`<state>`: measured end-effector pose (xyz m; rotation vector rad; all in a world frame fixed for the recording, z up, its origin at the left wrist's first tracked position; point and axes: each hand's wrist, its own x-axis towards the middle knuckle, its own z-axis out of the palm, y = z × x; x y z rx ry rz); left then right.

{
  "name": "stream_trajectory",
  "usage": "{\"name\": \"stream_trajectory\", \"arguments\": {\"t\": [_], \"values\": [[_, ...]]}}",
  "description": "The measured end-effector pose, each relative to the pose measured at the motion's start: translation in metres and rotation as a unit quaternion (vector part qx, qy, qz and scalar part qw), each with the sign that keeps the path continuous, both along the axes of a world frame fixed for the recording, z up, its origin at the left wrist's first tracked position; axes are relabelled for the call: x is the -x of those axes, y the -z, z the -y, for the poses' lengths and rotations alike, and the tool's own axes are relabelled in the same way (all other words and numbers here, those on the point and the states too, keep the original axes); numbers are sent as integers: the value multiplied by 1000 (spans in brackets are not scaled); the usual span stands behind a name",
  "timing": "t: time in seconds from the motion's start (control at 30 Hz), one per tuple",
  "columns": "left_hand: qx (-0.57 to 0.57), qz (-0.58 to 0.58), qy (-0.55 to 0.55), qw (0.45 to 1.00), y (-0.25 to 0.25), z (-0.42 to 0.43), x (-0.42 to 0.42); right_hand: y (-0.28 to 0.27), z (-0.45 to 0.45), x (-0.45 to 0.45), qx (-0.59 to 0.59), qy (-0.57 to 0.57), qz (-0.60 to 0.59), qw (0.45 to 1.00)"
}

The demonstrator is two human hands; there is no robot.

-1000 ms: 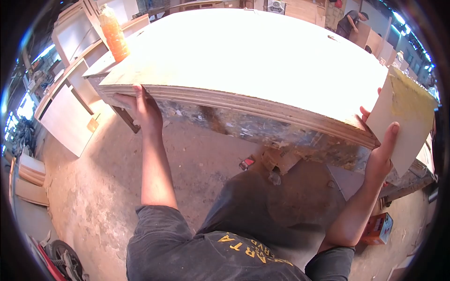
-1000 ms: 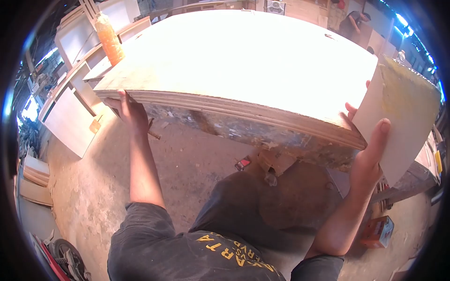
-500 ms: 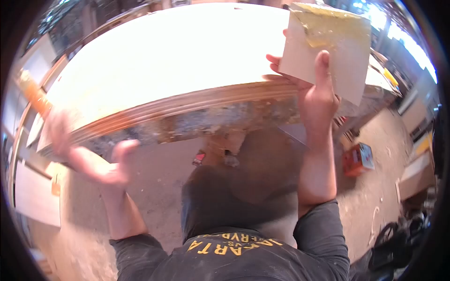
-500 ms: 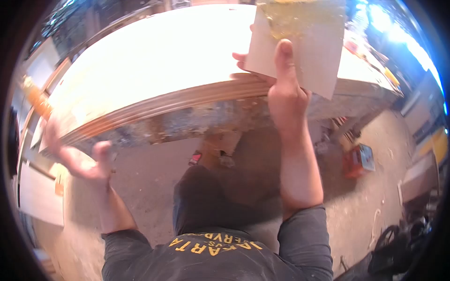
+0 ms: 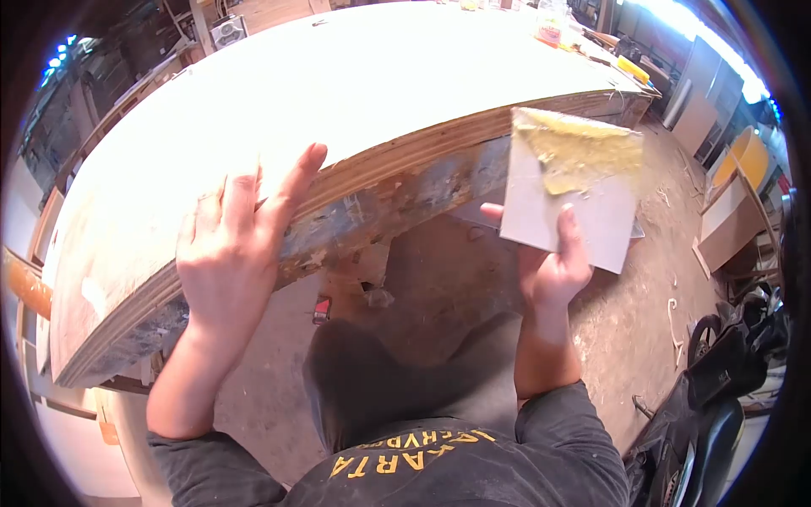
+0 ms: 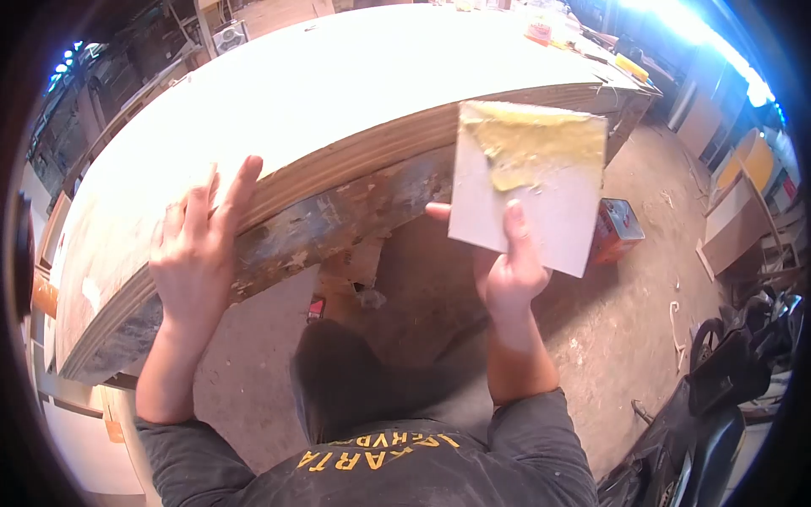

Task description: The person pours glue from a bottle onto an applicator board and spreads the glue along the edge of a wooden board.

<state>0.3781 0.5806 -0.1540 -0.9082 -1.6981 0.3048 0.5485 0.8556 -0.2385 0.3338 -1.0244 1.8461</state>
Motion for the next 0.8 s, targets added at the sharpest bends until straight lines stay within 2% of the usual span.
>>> {"name": "stream_trajectory", "arguments": {"t": [0.03,0.1,0.2,0.3,0.4,0.53,0.67,0.8], "values": [[7,-7,-6,1000,1,0,1,3,-2,-1,-103,16,43,994],[22,-20,-19,999,2,2,4,8,8,1,-103,1,47,994],[36,-50,25,998,4,9,11,13,23,6,-110,-40,40,992],[79,-35,16,996,-4,10,0,11,39,8,-91,-59,55,993],[70,-30,33,997,-6,9,0,2,55,7,-81,-61,51,994],[76,-46,19,996,-4,4,3,22,36,10,-250,109,142,951],[83,-35,17,996,-6,5,2,27,37,28,-222,214,87,947],[92,-45,25,994,-9,7,2,18,29,31,-271,289,85,914]]}}
